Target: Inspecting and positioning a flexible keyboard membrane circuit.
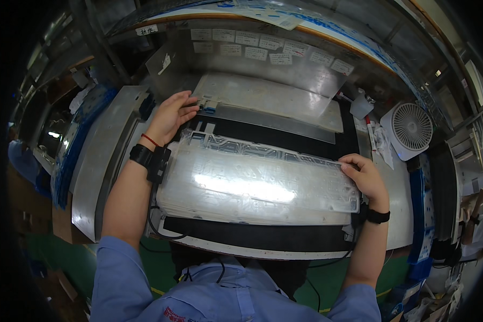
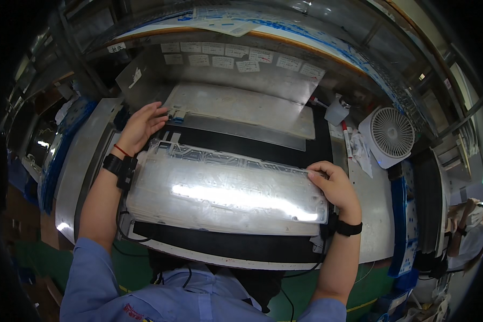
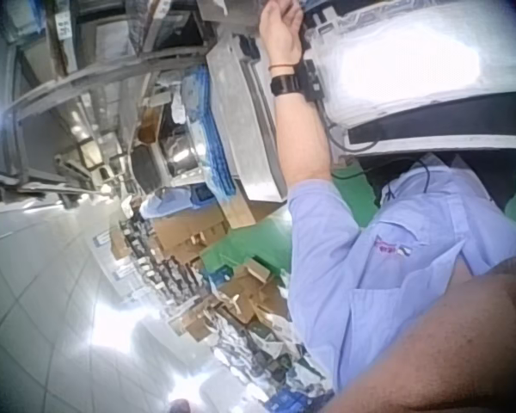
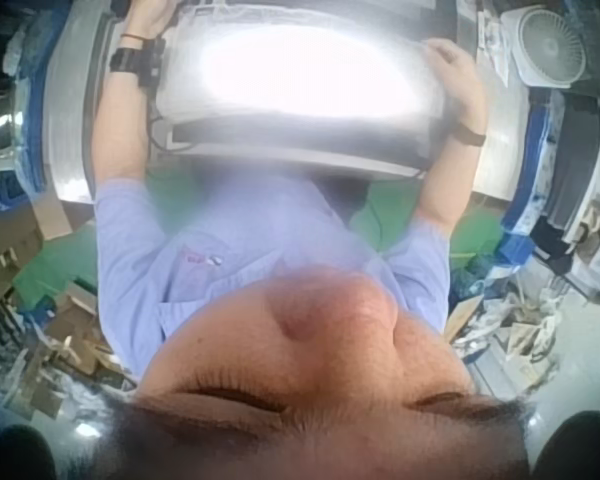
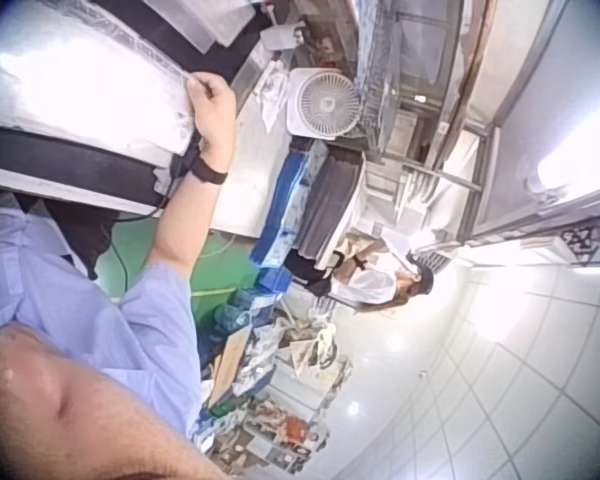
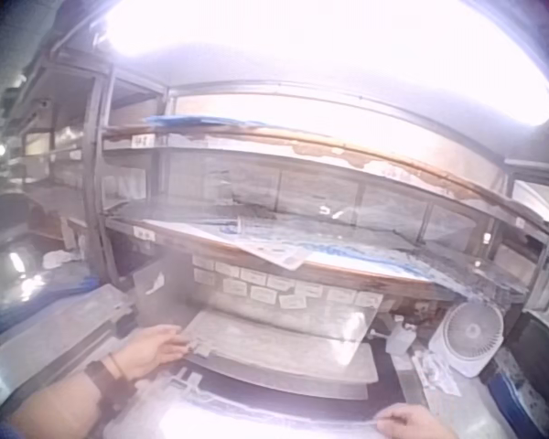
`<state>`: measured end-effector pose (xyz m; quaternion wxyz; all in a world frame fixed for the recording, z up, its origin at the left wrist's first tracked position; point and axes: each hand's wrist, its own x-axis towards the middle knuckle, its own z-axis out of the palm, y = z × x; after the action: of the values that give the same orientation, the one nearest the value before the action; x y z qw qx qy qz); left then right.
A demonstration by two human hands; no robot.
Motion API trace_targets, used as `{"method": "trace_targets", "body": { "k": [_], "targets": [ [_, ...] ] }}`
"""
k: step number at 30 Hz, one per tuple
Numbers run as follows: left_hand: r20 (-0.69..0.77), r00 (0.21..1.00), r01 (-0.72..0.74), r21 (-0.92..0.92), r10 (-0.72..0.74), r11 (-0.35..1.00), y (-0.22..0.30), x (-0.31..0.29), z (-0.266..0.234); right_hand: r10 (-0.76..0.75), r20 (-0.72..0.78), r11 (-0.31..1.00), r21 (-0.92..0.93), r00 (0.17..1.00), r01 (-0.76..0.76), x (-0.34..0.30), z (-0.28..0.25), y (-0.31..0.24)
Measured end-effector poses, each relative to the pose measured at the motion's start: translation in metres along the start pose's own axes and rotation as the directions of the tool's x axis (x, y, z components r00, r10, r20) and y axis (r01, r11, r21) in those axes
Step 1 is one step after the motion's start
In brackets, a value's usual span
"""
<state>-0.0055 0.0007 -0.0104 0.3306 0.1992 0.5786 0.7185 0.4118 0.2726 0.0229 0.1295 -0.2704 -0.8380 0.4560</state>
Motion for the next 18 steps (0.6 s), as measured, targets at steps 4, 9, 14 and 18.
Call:
{"method": "trace_targets", "body": {
  "k": [4,9,14,18],
  "targets": [
    [0.029,1.000,-0.009,0.019,0.008,1.000,0.000,0.000,-0.002,-0.004,-0.088,0.976,0.215,0.996,0.023,0.000,0.001,0.000],
    [0.108,0.990,0.082,0.073,-0.090,0.994,0.015,-0.011,0.014,-0.030,-0.244,0.965,0.247,0.969,0.092,0.002,-0.001,0.003],
    [0.267,0.962,-0.017,0.261,-0.055,0.965,0.005,-0.005,0.008,0.010,-0.265,0.962,0.266,0.964,0.063,0.005,-0.004,0.011],
    [0.299,0.954,-0.067,0.256,-0.013,0.964,0.005,-0.007,0.005,0.032,-0.297,0.965,0.256,0.954,0.047,0.005,-0.003,0.008]
  ]
}}
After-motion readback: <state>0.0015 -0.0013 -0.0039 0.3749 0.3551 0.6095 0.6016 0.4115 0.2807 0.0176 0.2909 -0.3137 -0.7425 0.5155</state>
